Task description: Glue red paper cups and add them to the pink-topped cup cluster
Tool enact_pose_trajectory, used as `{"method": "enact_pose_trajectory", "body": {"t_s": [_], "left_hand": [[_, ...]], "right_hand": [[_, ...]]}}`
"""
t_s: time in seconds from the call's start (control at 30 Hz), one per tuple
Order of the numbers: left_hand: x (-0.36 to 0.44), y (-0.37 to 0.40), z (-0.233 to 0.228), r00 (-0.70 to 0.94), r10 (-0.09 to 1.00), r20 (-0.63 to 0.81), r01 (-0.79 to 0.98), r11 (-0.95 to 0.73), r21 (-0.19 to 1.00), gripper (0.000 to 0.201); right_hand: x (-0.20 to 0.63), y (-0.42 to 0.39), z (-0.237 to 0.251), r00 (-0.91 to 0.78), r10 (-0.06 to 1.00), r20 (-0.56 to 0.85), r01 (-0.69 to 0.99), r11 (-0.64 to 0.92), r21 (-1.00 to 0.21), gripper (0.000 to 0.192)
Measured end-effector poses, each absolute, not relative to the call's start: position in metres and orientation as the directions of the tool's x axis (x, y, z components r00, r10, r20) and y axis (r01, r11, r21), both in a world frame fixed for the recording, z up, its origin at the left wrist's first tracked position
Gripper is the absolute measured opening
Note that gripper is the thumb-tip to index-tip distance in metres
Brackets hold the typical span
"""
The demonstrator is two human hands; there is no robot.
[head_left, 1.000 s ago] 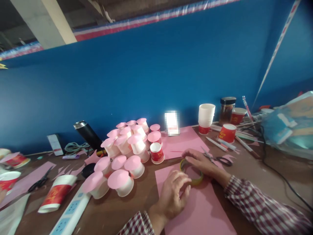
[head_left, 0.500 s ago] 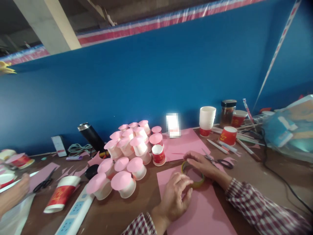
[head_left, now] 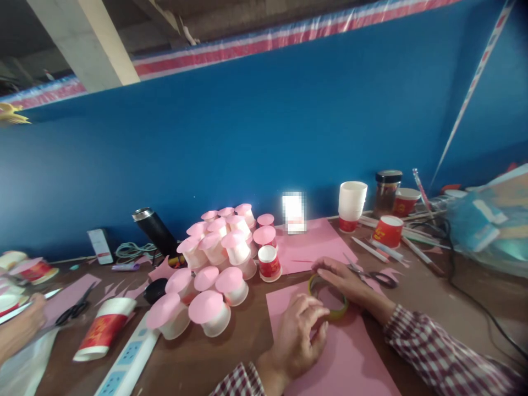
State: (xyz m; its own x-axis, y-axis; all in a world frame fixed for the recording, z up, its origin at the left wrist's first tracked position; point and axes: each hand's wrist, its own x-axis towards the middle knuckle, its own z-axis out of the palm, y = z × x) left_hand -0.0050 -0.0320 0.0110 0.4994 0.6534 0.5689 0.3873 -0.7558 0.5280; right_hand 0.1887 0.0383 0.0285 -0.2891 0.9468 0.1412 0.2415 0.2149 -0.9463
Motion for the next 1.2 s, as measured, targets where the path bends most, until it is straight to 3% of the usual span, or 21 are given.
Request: {"method": "enact_pose_trajectory", "body": {"t_s": [0.23,0.33,0.43,0.5,0.6,0.7,0.77,1.07,1.2], "left_hand": [[-0.006,-0.031,0.01,0.51,0.663,0.549,0.398,-0.747,0.533,0.026],[-0.007,-0.031,0.011,0.526,0.676,0.516,0.414,-0.734,0.539,0.028],[-0.008,-0.031,0.012,0.528,0.672,0.519,0.414,-0.738,0.533,0.027],[-0.008,-0.03,0.012,0.533,0.663,0.526,0.41,-0.746,0.525,0.027],[-0.008,-0.029,0.012,0.535,0.657,0.531,0.413,-0.752,0.514,0.026],[-0.007,-0.03,0.014,0.539,0.653,0.533,0.418,-0.756,0.503,0.025],[-0.007,-0.03,0.016,0.539,0.646,0.54,0.417,-0.762,0.495,0.025],[-0.008,-0.03,0.014,0.535,0.639,0.553,0.425,-0.769,0.477,0.028],[-0.008,-0.03,0.012,0.532,0.634,0.561,0.419,-0.773,0.476,0.028]], "right_hand": [[0.196,0.034,0.048,-0.187,0.968,0.169,0.202,0.207,-0.957,0.048],[0.223,0.046,0.057,0.049,0.975,0.215,0.189,0.202,-0.961,0.045],[0.26,0.063,0.058,0.33,0.898,0.292,0.181,0.243,-0.953,0.042],[0.281,0.071,0.055,0.421,0.855,0.303,0.334,0.165,-0.928,0.043],[0.297,0.072,0.052,0.373,0.873,0.313,0.503,0.094,-0.859,0.032],[0.299,0.066,0.052,0.246,0.919,0.308,0.831,-0.037,-0.555,0.022],[0.298,0.062,0.053,0.217,0.939,0.267,0.927,-0.113,-0.357,0.023],[0.309,0.061,0.057,0.364,0.911,0.194,0.923,-0.325,-0.208,0.029],[0.304,0.061,0.055,0.334,0.924,0.185,0.935,-0.3,-0.189,0.03]]}}
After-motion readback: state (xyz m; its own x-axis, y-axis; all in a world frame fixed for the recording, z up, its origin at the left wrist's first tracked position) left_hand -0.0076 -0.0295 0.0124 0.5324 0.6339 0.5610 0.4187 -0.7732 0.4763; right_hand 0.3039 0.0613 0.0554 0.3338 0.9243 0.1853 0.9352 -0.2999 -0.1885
